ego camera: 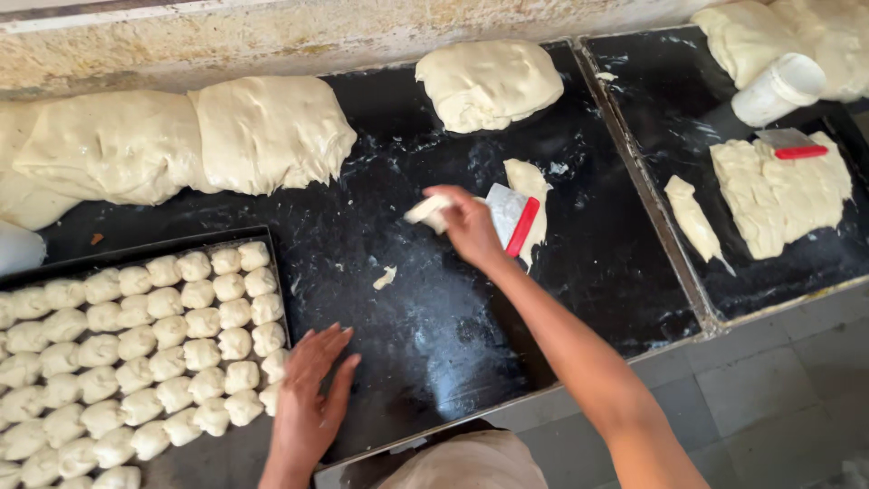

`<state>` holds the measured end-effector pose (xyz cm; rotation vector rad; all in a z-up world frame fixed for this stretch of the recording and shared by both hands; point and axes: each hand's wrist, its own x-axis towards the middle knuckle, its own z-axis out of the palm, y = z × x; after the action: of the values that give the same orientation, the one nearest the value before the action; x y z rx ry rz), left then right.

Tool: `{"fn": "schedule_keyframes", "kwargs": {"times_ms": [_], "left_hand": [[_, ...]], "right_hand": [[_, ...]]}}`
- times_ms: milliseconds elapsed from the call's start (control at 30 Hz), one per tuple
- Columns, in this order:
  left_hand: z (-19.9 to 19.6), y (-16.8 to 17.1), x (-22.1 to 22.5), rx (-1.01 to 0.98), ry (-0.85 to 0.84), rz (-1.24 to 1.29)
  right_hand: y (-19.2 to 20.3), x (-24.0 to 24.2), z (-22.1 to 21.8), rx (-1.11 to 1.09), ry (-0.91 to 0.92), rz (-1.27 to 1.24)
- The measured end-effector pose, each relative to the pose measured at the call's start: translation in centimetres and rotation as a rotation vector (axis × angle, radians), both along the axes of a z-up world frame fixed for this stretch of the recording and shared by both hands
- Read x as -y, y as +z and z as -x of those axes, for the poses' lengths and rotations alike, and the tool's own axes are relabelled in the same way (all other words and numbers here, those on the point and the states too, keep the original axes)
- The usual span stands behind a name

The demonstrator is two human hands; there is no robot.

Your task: The person shapes small pieces of dough by hand, folding them into balls and placing them in rows on a black tray. Using a scraper, the person cuts long strips of dough into smaller segments on a dark countertop before shaping them.

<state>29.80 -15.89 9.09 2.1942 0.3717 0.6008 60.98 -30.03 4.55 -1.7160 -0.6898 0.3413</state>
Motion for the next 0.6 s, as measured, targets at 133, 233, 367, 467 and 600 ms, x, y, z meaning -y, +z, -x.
{"fn": "schedule_keyframes", "kwargs": {"times_ms": [133,233,367,467,600], "left_hand": [[-4.7,2.4,2.8,0.253,-0.018,0.526],[-6.6,1.9,1.8,-0.366,0.148,0.707],[-7.1,0.3,0.3,0.029,0.133,0.404],[-8.1,0.7,0.0,0.328,0.248,1.096],[-7.4,2.4,-0.4,0.299,0.237,1.445]], "right_hand": [[5.5,-0.3,5.9,-0.391,0.585,-0.112],[7.9,-1.1,6.9,0.31,0.455,-0.018],[8.8,-0.8,10.5,0.796,0.376,-0.053],[8.6,-2.5,11.1,0.971,0.384,-0.059],[8.5,-2.9,9.2,0.18,0.363,-0.094]]}}
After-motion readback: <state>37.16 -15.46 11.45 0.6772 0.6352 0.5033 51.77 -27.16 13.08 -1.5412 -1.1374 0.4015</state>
